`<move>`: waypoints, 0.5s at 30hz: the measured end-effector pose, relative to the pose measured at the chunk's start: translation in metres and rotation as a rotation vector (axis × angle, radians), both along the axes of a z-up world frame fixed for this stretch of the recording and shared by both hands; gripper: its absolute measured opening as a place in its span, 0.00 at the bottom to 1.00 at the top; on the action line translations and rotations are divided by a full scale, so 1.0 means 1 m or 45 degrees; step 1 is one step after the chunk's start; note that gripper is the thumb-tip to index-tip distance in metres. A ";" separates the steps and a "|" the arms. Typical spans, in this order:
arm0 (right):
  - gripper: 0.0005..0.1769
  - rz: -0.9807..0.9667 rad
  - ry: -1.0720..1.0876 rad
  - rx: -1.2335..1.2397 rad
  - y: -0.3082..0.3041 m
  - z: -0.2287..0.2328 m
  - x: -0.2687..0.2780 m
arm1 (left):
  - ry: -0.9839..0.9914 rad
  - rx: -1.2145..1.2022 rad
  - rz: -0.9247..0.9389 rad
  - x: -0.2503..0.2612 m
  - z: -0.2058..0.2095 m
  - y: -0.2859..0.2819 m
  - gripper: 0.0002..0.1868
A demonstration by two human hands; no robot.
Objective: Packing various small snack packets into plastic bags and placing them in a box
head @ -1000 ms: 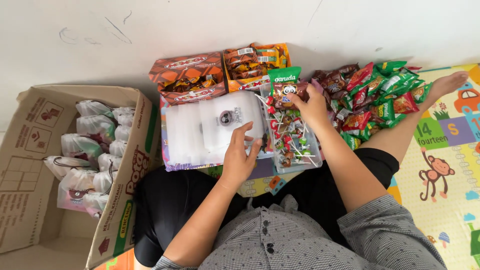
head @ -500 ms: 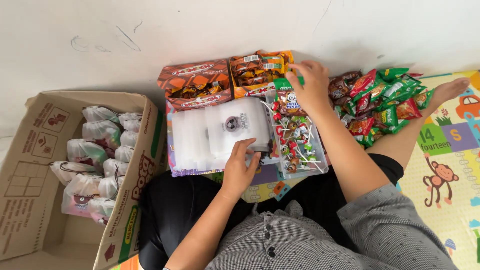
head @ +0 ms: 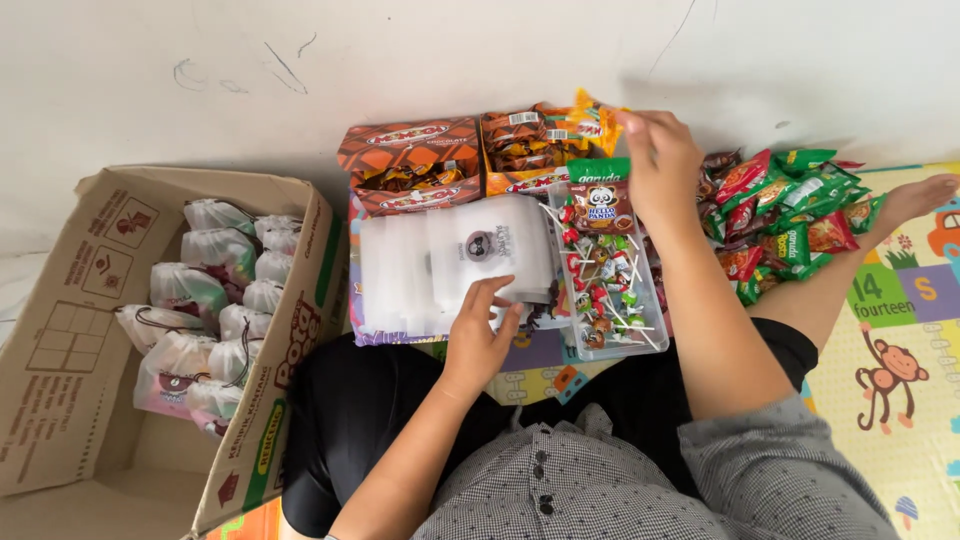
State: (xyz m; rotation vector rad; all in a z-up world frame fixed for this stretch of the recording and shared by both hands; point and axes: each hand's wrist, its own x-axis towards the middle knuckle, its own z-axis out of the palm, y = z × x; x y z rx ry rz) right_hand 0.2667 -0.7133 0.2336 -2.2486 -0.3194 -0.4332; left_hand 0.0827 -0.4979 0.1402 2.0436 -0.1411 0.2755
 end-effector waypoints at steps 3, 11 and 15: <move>0.22 0.180 -0.049 0.348 0.006 0.039 -0.075 | -0.008 -0.177 -0.012 0.009 0.024 -0.002 0.20; 0.16 0.448 0.117 0.944 -0.012 -0.018 -0.130 | -0.075 -0.822 -0.180 0.037 0.053 -0.025 0.22; 0.24 0.330 0.319 1.191 -0.006 -0.020 -0.146 | -0.059 -1.093 -0.036 0.033 0.041 -0.057 0.09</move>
